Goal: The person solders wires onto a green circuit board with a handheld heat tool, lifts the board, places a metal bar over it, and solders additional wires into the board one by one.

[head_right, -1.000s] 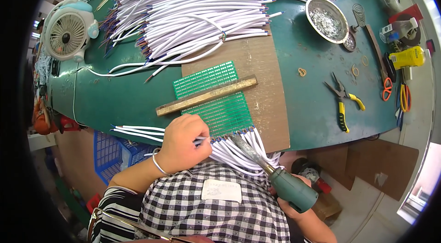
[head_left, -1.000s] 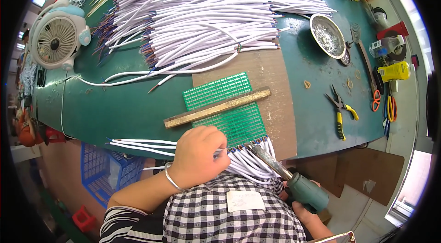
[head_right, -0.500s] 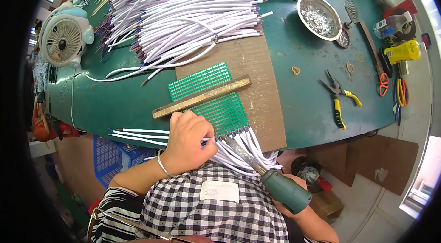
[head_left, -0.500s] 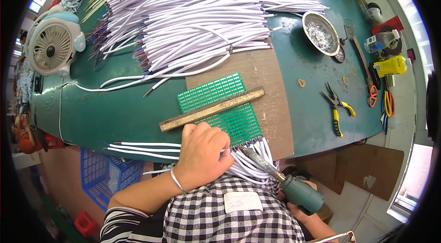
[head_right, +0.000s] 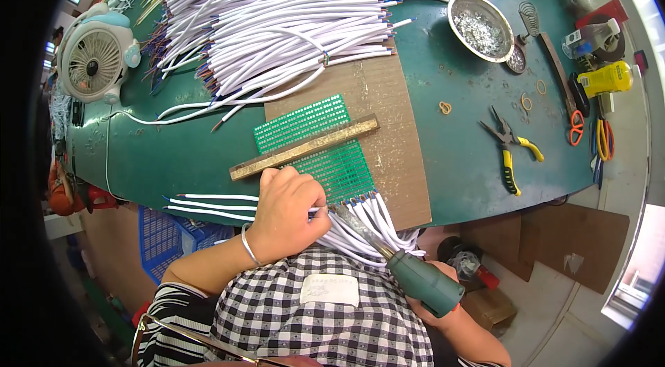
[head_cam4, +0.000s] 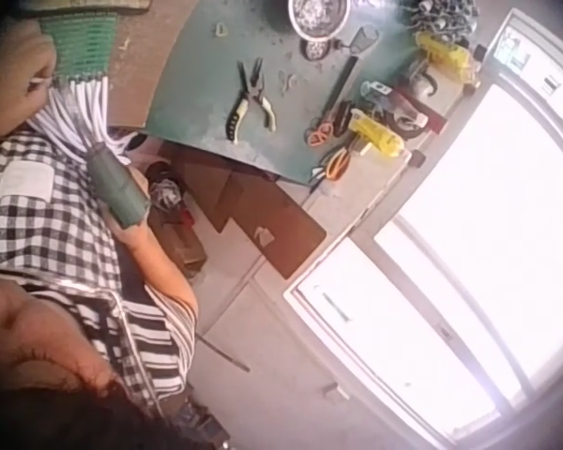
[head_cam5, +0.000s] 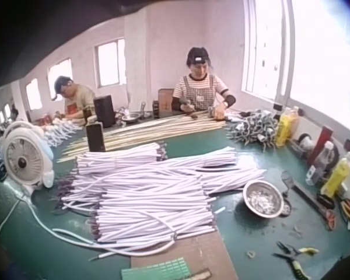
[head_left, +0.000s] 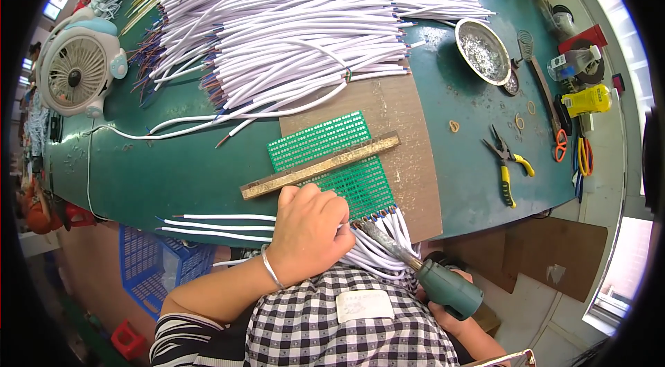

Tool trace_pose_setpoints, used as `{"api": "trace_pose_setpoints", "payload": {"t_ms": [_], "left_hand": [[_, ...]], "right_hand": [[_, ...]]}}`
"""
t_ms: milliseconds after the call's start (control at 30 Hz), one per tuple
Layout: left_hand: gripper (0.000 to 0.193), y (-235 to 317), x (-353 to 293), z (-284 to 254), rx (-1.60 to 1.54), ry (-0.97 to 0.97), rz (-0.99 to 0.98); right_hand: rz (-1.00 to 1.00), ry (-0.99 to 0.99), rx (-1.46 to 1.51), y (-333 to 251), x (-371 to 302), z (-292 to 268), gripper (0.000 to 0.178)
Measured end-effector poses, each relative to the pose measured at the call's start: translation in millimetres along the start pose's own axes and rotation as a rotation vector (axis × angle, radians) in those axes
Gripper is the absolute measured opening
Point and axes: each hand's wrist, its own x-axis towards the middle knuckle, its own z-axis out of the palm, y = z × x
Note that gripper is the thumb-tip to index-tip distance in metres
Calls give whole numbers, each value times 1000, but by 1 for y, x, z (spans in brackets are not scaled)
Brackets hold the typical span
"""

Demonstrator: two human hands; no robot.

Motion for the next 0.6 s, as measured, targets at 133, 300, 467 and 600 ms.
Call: {"api": "trace_pose_setpoints", "payload": {"t_ms": [133, 300, 467, 600], "left_hand": [[13, 0, 1, 0, -3, 4, -2], [13, 0, 1, 1, -1, 6, -11], [13, 0, 1, 1, -6, 5, -13], [13, 1, 2, 0, -7, -1, -16]], "right_hand": [[-104, -3, -102, -3, 7, -2, 25], [-13, -1, 69, -4, 10, -1, 21], [6, 28, 46, -2, 6, 2, 18], [-74, 36, -52, -5, 10, 0, 17]]}}
